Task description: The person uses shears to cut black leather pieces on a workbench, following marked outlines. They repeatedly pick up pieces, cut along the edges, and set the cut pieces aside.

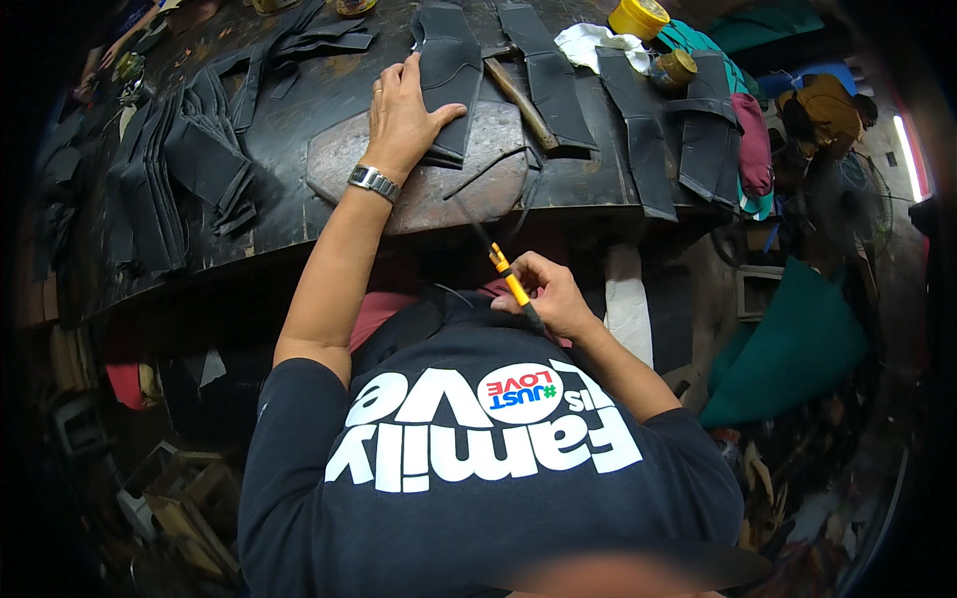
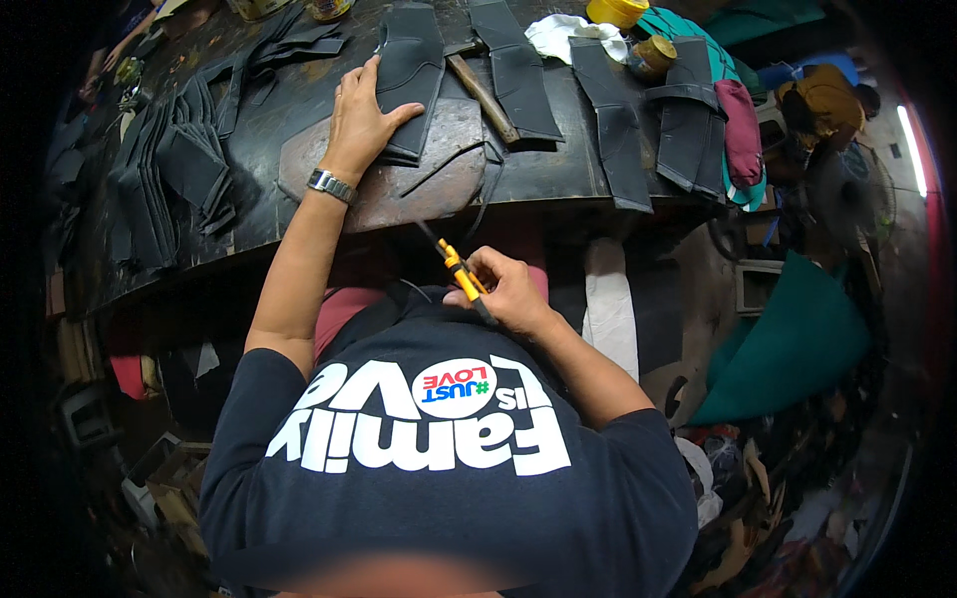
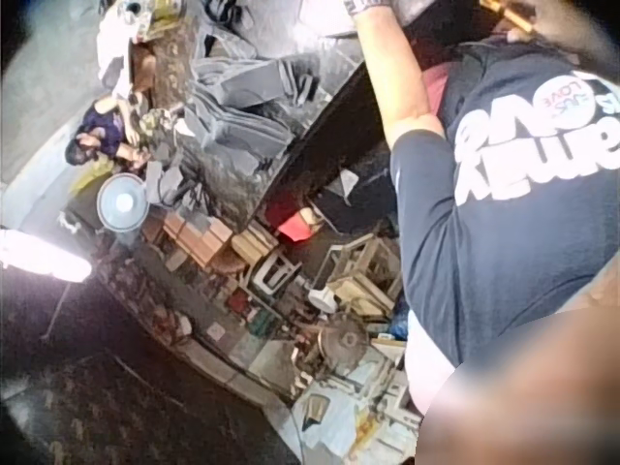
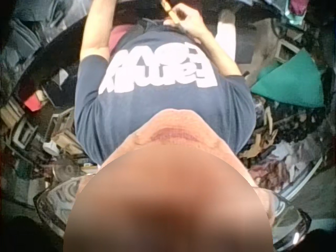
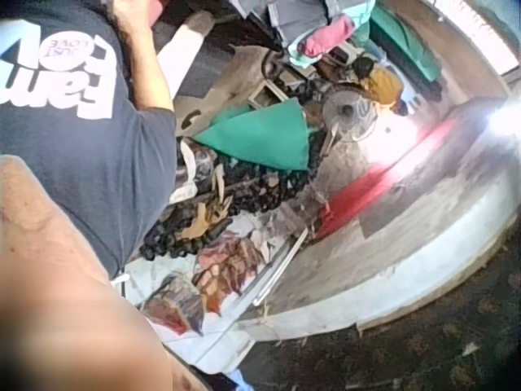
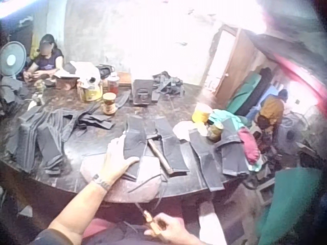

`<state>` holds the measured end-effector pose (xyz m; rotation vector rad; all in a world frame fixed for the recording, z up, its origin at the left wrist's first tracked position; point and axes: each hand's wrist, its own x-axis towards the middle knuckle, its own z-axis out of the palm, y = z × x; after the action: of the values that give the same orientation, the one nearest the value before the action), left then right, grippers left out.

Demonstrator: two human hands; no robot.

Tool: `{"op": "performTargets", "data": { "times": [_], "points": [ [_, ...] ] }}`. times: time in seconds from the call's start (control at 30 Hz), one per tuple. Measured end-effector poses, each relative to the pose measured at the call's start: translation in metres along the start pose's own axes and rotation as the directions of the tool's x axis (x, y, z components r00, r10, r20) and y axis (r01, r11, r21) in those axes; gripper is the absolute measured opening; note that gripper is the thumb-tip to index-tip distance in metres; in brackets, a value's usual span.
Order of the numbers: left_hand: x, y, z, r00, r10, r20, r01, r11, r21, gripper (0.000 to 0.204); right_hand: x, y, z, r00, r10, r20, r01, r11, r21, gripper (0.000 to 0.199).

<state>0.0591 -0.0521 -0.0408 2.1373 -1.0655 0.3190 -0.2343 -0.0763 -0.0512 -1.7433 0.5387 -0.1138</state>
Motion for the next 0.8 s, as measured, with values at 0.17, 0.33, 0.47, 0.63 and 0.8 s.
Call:
{"op": "performTargets", "data": {
  "times": [0.17, 0.33, 0.47, 0.63, 0.8],
  "points": [
    [0.002, -0.006, -0.002, 0.981, -0.150, 0.126, 0.137, 0.985, 0.106, 0.084, 0.006, 0.006, 0.001, 0.991, 0.133, 0.026, -0.135, 0.953, 0.270, 0.037],
    [0.009, -0.008, -0.007, 0.946, -0.198, 0.258, 0.200, 0.980, 0.021, 0.066, 0.009, 0.003, 0.006, 0.989, 0.139, 0.053, -0.148, 0.952, 0.267, 0.037],
    [0.000, 0.005, -0.015, 0.957, 0.170, -0.235, -0.254, 0.882, -0.396, 0.043, 0.007, 0.000, 0.008, 0.981, 0.186, 0.048, -0.192, 0.925, 0.327, 0.037],
    [-0.024, 0.025, -0.032, 0.988, -0.127, 0.093, 0.126, 0.286, -0.950, 0.041, 0.005, -0.002, -0.004, 0.956, 0.286, 0.062, -0.292, 0.923, 0.251, 0.042],
    [-0.059, 0.038, -0.042, 0.979, -0.070, 0.190, 0.200, 0.210, -0.957, 0.057, 0.002, -0.009, -0.010, 0.979, 0.192, 0.070, -0.201, 0.967, 0.159, 0.049]
  ]
}}
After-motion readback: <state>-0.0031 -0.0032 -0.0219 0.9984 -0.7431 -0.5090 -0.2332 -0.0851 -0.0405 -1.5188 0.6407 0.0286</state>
